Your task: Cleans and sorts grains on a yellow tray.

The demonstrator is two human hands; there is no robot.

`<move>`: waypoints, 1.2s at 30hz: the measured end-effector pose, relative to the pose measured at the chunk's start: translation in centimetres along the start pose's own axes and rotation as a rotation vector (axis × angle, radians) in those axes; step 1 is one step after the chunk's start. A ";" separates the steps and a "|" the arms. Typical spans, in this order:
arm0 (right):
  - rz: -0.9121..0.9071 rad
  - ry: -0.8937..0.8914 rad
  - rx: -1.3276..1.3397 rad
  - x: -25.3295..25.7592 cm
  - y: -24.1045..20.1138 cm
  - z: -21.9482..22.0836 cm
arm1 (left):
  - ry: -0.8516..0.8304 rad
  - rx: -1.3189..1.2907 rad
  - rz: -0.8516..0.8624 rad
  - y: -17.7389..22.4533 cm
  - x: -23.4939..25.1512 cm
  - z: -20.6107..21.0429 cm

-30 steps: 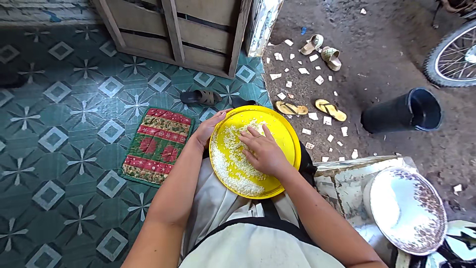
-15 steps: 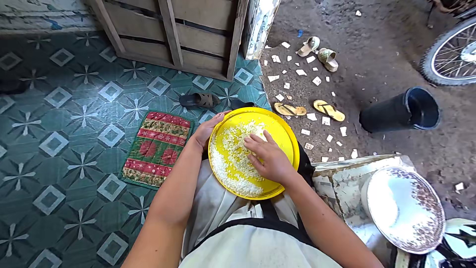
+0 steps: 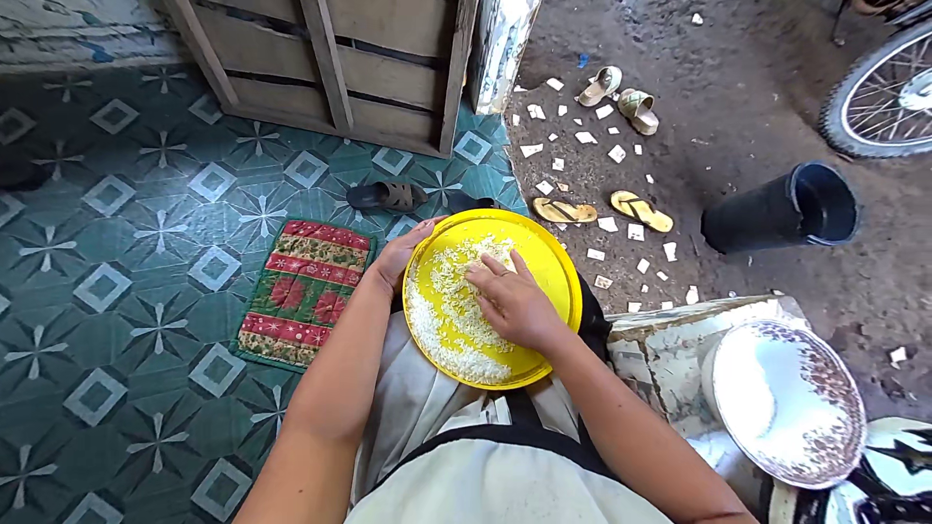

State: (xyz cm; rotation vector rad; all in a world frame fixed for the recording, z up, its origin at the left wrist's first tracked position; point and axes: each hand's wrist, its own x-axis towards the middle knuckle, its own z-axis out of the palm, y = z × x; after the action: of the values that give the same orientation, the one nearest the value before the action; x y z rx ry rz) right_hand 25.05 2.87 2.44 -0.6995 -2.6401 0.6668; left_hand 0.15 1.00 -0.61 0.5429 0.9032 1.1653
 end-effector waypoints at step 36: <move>-0.016 -0.052 0.039 -1.7 -1.8 1.0 | -0.017 -0.011 0.036 -0.1 -0.3 -0.4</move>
State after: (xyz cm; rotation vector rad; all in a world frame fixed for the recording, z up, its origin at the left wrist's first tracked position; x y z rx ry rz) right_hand 25.36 0.23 2.17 -0.6583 -2.6690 0.7398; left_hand -0.17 0.62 -0.81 0.5608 0.8751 1.1955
